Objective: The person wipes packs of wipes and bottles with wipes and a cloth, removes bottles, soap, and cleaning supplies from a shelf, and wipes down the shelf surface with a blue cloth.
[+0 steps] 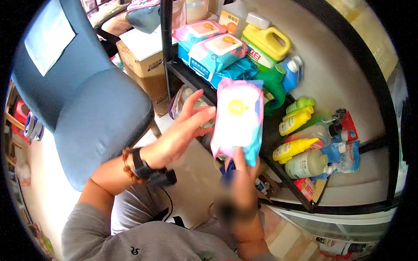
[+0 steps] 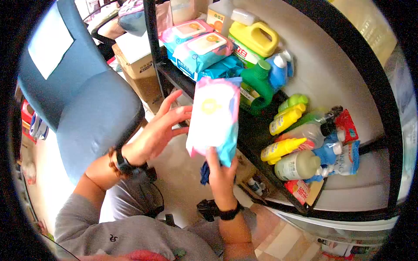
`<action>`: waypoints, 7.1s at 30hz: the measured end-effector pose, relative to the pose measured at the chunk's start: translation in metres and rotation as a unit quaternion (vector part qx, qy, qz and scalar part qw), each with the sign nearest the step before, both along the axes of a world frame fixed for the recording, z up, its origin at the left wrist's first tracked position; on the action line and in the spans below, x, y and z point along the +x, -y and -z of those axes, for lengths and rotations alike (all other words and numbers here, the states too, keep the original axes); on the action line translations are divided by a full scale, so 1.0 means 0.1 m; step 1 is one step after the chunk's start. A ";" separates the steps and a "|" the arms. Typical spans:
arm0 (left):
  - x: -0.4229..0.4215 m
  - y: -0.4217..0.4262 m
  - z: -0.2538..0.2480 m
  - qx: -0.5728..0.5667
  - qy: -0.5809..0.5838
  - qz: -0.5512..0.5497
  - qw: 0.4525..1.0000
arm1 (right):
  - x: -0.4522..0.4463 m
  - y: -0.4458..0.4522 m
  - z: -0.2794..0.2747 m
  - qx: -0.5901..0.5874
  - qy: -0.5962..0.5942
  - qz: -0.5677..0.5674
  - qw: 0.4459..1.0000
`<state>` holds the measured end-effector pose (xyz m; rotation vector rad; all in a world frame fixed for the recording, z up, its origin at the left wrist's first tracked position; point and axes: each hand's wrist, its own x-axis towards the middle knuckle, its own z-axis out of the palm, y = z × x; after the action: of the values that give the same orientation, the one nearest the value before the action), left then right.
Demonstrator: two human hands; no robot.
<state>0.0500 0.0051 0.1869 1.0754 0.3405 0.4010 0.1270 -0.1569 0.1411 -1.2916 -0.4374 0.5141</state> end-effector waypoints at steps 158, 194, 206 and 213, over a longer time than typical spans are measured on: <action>-0.24 0.38 3.00 0.546 -0.262 0.181 0.775 | 0.50 0.53 3.02 -0.502 0.172 -0.150 0.834; 0.49 0.45 0.33 0.359 0.041 0.413 0.836 | 0.57 1.39 -0.36 -0.198 0.324 -0.109 0.918; 1.19 1.02 0.34 0.575 0.206 0.129 0.781 | 1.16 1.35 -0.28 -0.369 0.363 0.407 0.753; 0.64 0.64 0.33 0.543 0.161 0.107 0.817 | 1.01 1.35 -0.35 -0.232 0.357 0.470 0.773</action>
<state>0.1137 -0.0586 0.1535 2.1017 -0.3932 0.5808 0.2284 -0.2923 0.1766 -1.9710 -0.2160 -0.8140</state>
